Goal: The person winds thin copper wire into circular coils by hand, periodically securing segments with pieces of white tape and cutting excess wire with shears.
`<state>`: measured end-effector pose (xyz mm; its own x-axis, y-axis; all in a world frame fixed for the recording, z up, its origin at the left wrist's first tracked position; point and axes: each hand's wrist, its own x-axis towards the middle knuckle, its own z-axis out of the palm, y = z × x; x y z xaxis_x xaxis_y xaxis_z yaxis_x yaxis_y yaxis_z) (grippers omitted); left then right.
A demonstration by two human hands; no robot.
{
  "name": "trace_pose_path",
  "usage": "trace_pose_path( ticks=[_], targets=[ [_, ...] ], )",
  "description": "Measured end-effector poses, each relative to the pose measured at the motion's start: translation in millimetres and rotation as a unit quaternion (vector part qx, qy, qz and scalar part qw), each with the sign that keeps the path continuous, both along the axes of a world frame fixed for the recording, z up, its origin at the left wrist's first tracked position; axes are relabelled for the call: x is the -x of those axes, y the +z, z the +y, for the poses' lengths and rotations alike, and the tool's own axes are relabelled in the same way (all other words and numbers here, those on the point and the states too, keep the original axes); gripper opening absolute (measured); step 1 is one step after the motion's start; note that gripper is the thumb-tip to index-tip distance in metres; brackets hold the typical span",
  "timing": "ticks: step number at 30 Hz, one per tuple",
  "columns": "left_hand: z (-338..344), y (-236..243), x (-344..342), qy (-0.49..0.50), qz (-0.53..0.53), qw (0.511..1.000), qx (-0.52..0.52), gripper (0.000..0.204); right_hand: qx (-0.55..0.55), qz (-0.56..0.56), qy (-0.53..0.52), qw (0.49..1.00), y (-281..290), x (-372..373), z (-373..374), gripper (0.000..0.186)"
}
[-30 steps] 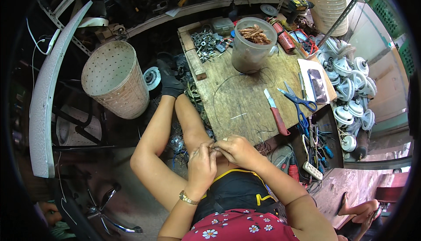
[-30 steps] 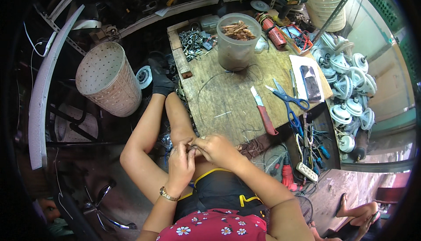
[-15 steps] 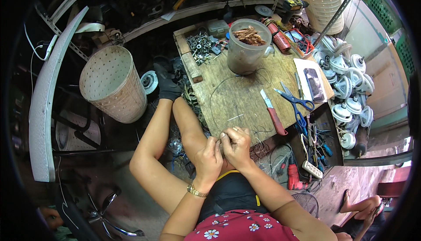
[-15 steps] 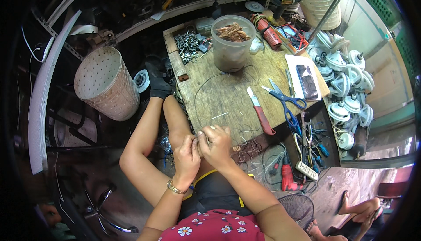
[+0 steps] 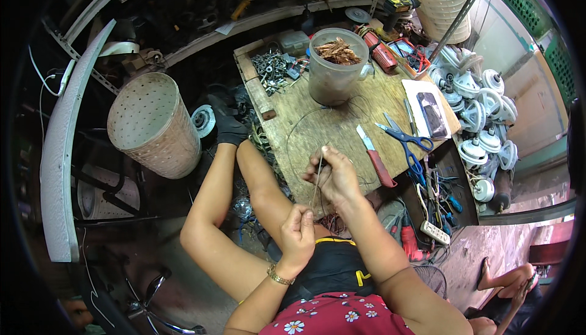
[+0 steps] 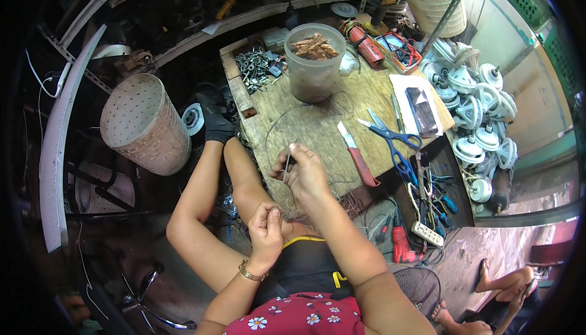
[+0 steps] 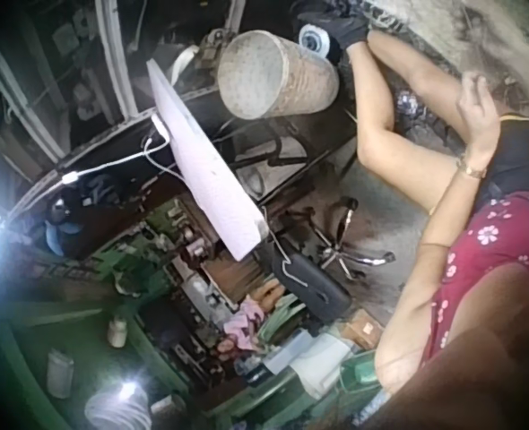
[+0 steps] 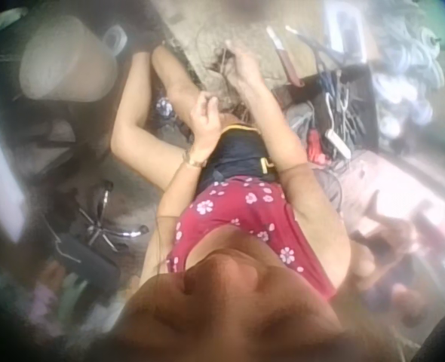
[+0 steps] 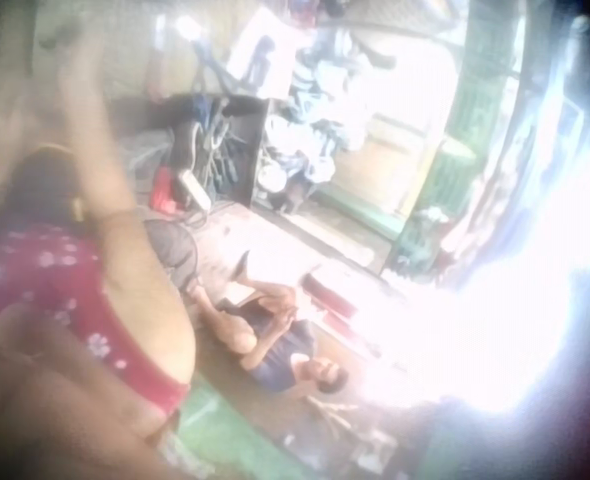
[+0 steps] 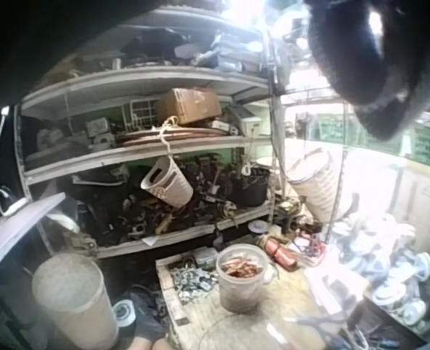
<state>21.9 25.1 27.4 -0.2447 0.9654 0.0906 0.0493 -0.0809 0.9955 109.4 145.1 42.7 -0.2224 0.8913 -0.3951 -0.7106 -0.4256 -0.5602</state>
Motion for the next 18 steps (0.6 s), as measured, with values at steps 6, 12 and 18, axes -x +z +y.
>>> trace_pose_path(
  ticks=[6,12,18],
  targets=[
    [-41,2,8,-0.046,-0.147,0.985,0.081,0.017,-0.032,-0.047,-0.009,0.998,10,-26,52,0.017],
    [-72,7,27,-0.111,-0.092,0.981,0.132,0.013,-0.104,-0.099,-0.110,0.984,35,-73,121,0.014],
    [-90,17,45,-0.136,0.023,0.987,0.087,0.010,-0.198,-0.213,-0.290,0.912,63,-155,190,0.015]
  ],
)
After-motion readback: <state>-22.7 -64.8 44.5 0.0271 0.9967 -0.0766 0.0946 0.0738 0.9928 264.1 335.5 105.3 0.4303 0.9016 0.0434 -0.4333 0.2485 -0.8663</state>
